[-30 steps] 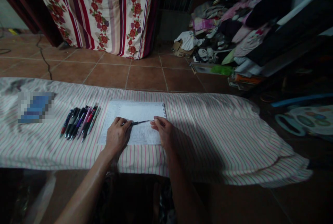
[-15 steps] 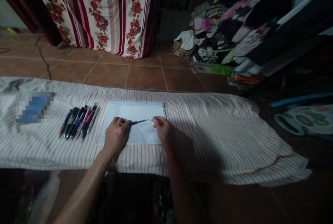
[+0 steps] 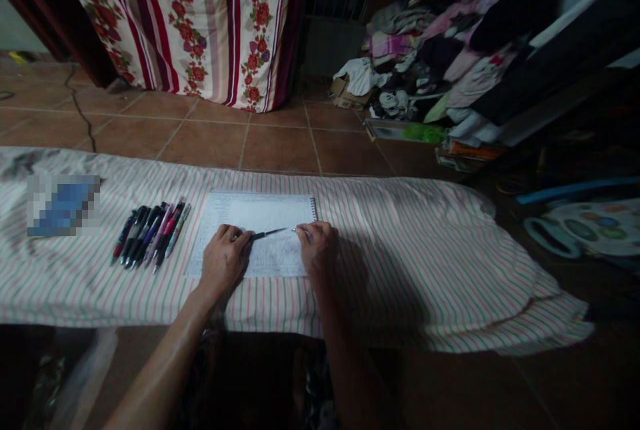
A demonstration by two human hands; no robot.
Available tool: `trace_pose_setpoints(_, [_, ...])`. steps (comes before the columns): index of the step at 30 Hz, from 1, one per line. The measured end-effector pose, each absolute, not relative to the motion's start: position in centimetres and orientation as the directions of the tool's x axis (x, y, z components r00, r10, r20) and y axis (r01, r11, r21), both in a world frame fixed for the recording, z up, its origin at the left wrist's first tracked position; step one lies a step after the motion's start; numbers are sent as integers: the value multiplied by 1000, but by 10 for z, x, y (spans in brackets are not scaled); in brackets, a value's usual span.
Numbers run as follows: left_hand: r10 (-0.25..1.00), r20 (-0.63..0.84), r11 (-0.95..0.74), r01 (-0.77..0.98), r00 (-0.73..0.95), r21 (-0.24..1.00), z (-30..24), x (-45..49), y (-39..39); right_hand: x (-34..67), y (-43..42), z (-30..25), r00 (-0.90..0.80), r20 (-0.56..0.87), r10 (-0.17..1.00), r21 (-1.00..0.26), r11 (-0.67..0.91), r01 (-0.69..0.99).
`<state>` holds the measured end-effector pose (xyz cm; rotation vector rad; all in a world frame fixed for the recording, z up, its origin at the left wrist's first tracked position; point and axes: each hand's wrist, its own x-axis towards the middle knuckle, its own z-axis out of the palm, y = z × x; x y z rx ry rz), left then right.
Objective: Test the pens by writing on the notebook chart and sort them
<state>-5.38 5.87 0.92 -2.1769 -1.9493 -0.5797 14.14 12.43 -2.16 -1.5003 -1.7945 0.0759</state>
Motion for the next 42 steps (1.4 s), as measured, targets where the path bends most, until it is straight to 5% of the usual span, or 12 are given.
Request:
trace_pose_setpoints(20, [923, 373, -152, 979, 91, 138, 12, -46, 59, 145, 126, -14, 14, 532, 847, -491, 295, 820])
trace_pose_setpoints(33, [916, 394, -163, 970, 80, 180, 7, -43, 63, 146, 134, -21, 75, 411, 909, -727, 277, 628])
trace_pose_setpoints(42, [897, 434, -224, 936, 89, 272, 10, -37, 65, 141, 130, -18, 57, 470, 881, -700, 333, 632])
